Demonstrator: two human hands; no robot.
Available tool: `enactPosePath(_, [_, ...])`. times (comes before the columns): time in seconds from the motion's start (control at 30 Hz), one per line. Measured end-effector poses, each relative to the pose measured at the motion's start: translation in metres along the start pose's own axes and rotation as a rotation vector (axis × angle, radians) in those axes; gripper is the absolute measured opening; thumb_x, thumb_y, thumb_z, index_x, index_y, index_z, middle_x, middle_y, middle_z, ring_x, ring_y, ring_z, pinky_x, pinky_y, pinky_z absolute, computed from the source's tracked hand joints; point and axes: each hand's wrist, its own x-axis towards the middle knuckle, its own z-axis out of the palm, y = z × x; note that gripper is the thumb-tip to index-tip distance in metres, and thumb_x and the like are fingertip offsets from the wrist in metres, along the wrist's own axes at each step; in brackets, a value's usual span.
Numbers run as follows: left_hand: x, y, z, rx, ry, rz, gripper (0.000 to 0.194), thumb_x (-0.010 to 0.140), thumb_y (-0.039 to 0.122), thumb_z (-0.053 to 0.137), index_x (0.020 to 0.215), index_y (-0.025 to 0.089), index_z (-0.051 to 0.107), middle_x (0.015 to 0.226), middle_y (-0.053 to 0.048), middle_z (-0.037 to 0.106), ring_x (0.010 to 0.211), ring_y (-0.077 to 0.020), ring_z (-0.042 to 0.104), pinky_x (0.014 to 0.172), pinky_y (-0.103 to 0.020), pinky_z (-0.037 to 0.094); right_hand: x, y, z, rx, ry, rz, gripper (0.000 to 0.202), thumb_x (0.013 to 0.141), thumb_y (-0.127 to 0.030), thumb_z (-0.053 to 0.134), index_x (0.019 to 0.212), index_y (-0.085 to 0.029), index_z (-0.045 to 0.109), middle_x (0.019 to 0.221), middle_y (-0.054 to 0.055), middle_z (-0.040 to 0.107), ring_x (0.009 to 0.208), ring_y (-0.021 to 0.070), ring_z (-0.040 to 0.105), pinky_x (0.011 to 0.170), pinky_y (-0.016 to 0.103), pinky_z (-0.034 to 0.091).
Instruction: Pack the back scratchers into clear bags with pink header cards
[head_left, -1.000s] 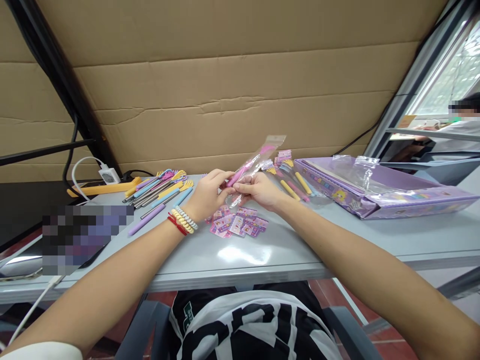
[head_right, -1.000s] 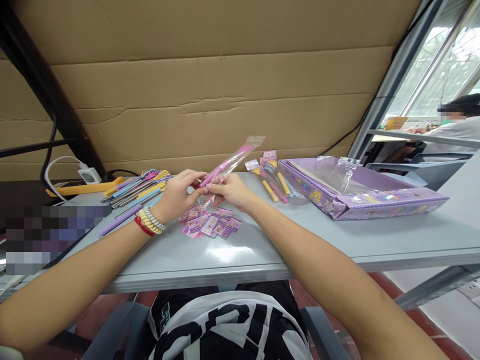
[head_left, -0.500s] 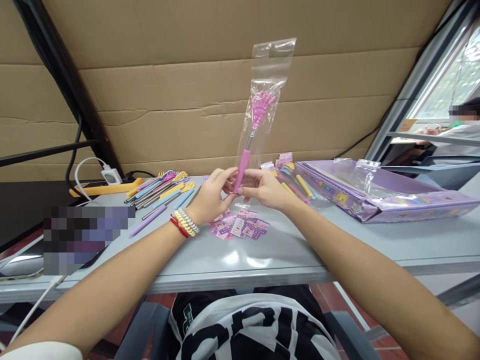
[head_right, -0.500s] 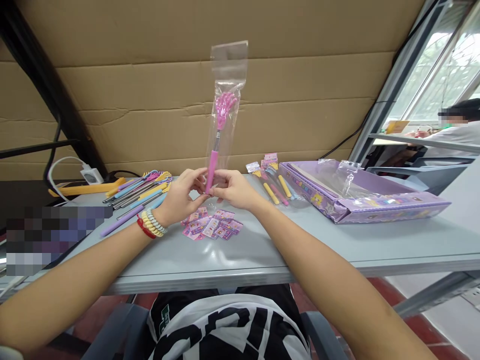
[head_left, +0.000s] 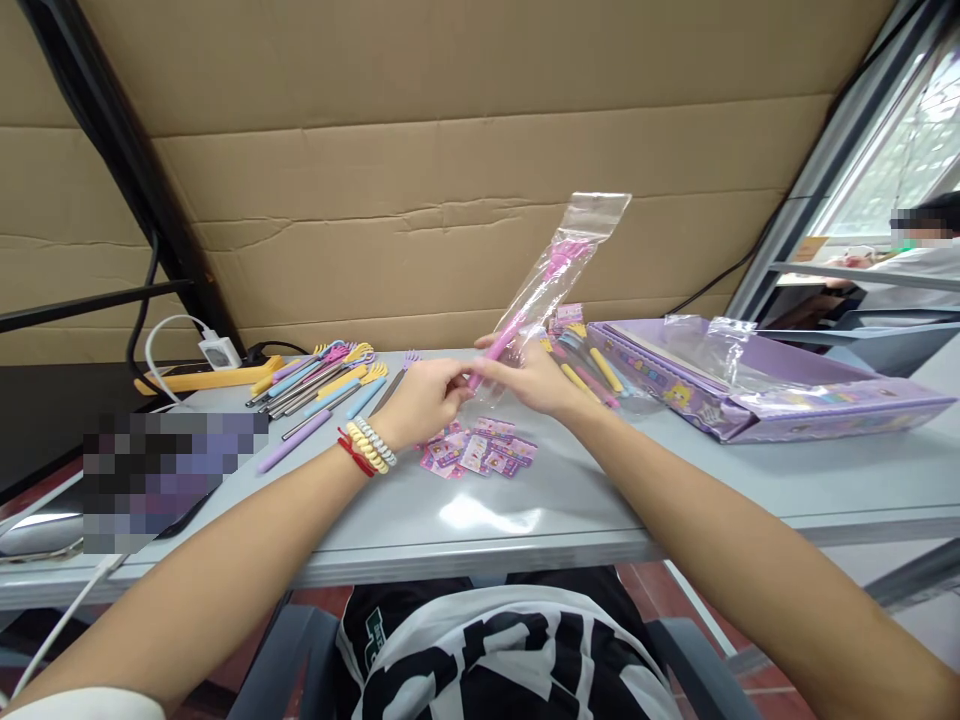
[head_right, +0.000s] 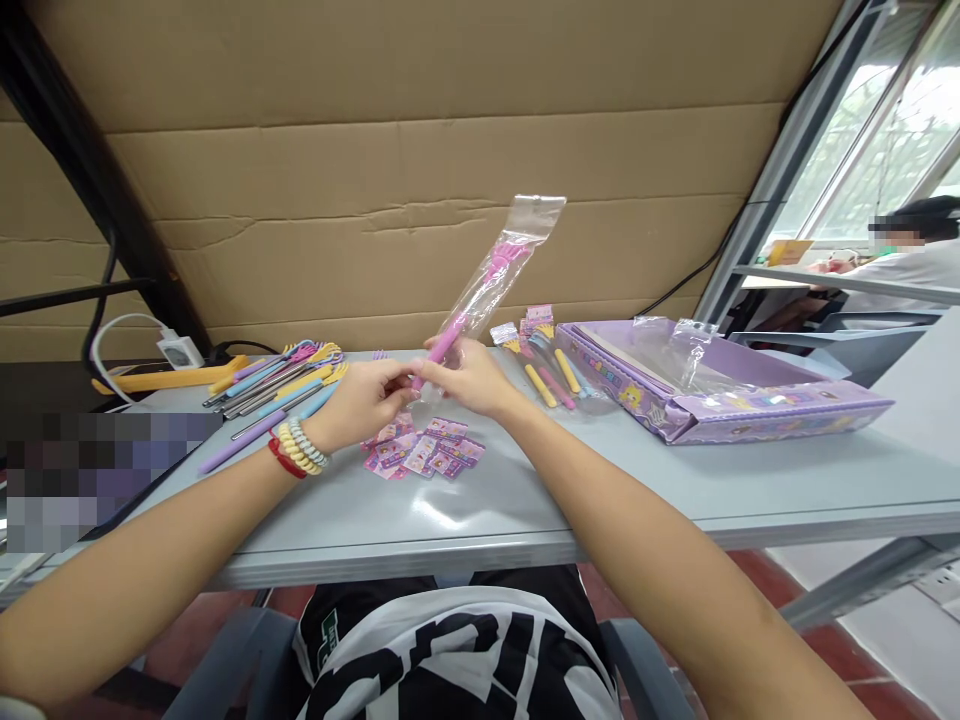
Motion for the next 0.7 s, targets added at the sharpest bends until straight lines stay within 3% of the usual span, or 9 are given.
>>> enactPosePath(0.07, [0.001,0.000,-0.001,-0.016,-0.033,-0.059,0.023,0.077,0.006,0.054,0.089,0.016,0.070,0.069,0.001,0.068,0.061,-0.0114,0.058,0.061,-0.024,0.045,0.004,0.000,-0.003,0.137,0.129,-0.023,0.046,0.065,-0.049,0.074,0.093,-0.017,0.058,0.075,0.002,0.066,0.060,0.0135,0.062,0.045,0.023,0.050])
enactPosePath(0.17, [0.002,-0.003,-0.002,0.006,-0.083,-0.096,0.026,0.074,0.005,0.053,0.089,0.017,0.071,0.071,0.001,0.070,0.063,-0.0118,0.061,0.064,-0.024,0.046,0.009,-0.002,-0.013,0.293,0.188,0.003,0.045,0.068,-0.056,0.069,0.089,-0.018,0.056,0.070,0.001,0.065,0.057,0.0140,0.061,0.044,0.026,0.052])
enactPosePath(0.37, [0.000,-0.014,-0.002,-0.005,-0.200,-0.093,0.033,0.076,0.011,0.056,0.107,0.017,0.066,0.075,0.000,0.072,0.066,-0.0128,0.064,0.069,-0.027,0.049,0.012,-0.001,-0.025,0.315,0.172,0.101,0.030,0.068,-0.039,0.075,0.077,-0.018,0.055,0.067,0.002,0.065,0.057,0.0150,0.062,0.050,0.028,0.054])
enactPosePath(0.53, [-0.003,-0.012,0.000,-0.061,-0.206,-0.049,0.056,0.077,0.014,0.060,0.132,0.015,0.048,0.094,-0.004,0.072,0.075,-0.0133,0.065,0.072,-0.027,0.051,0.014,0.007,-0.025,0.311,0.130,0.110,0.027,0.068,-0.037,0.075,0.072,-0.018,0.056,0.065,0.002,0.064,0.057,0.0145,0.060,0.052,0.029,0.053])
enactPosePath(0.7, [-0.003,-0.011,0.000,-0.080,-0.201,0.042,0.055,0.079,0.010,0.053,0.133,0.014,0.046,0.089,-0.004,0.071,0.073,-0.0128,0.063,0.070,-0.027,0.050,0.015,0.011,-0.025,0.356,0.096,0.123,0.028,0.069,-0.036,0.076,0.067,-0.018,0.055,0.062,0.001,0.062,0.056,0.0131,0.059,0.053,0.028,0.053])
